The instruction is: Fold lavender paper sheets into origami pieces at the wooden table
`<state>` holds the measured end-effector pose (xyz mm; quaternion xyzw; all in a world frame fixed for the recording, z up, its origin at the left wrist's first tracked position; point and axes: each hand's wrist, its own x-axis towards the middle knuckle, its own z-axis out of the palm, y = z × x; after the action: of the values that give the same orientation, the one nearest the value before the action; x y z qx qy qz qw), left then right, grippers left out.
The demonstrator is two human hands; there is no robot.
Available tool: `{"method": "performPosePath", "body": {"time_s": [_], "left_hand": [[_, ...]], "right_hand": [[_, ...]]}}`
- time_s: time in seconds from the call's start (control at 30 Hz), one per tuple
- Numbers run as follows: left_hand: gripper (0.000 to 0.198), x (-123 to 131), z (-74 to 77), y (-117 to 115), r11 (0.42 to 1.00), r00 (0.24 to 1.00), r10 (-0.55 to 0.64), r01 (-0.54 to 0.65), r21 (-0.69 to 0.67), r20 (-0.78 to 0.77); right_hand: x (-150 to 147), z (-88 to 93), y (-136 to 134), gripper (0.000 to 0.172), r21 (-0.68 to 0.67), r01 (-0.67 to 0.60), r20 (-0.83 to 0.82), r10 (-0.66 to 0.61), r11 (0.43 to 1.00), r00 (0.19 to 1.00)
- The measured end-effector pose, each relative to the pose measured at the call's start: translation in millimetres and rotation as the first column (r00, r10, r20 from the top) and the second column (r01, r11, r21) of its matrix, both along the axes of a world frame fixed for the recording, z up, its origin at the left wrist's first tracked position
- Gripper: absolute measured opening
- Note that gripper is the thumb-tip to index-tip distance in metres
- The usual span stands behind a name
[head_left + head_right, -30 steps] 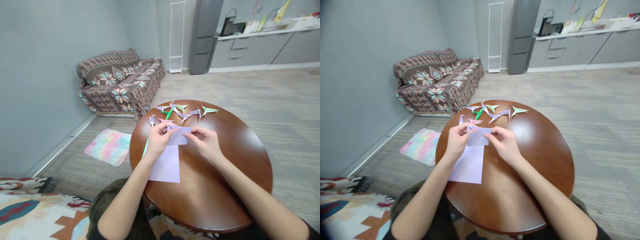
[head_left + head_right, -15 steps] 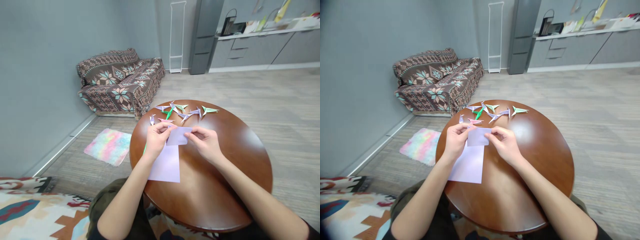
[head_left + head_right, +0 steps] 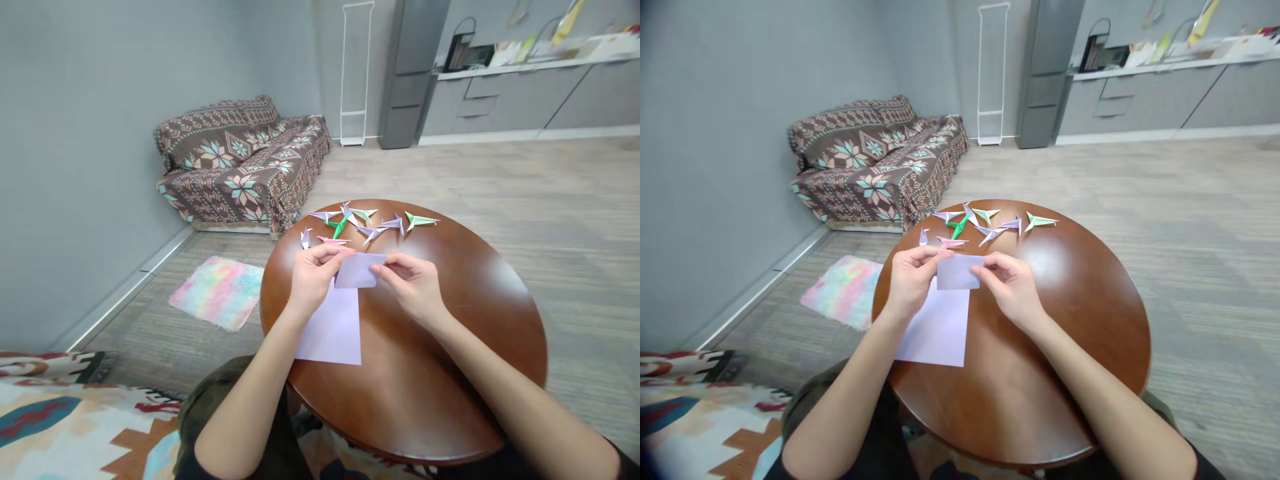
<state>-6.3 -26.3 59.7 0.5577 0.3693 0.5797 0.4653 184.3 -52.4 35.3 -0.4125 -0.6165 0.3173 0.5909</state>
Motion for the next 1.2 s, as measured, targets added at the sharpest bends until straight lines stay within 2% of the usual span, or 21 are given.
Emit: {"method": "performPosePath", "body": {"time_s": [0.17, 0.37, 0.5, 0.7, 0.87, 1.2], "left_hand": [[0.015, -1, -0.4, 1, 1.0, 1.0, -0.019, 0.019, -0.016, -0.002], [0.023, 0, 2.8, -2, 0.999, 0.997, -0.029, 0.031, -0.026, 0.071], [0.026, 0, 6.6, -5, 0.997, 0.997, -0.073, 0.074, -0.028, 0.039], [0.02, 1, 9.4, -6, 1.0, 1.0, 0.005, -0.005, -0.022, -0.019], [0.019, 0, 10.3, -7, 1.0, 0.999, 0.014, -0.014, -0.01, -0.037], [0.02, 2, 12.2, -8, 0.999, 0.998, 0.033, -0.034, -0.019, -0.044]], "right_hand": [[0, 0.0, 0, 0.013, 0.016, 0.001, -0.002, -0.001, 1.0, 1.0], [0, 0.7, 0, 0.017, 0.001, 0.013, 0.017, -0.013, 1.0, 1.0], [0, 1.5, 0, 0.017, -0.021, 0.027, -0.043, -0.028, 0.999, 0.999], [-1, 4.5, -1, 0.015, -0.054, -0.032, -0.074, 0.028, 0.998, 0.997], [-1, 6.7, -1, 0.017, -0.136, -0.146, -0.107, 0.132, 0.98, 0.985], [-3, 3.3, -2, 0.021, -0.158, -0.153, -0.099, 0.139, 0.975, 0.985]]}}
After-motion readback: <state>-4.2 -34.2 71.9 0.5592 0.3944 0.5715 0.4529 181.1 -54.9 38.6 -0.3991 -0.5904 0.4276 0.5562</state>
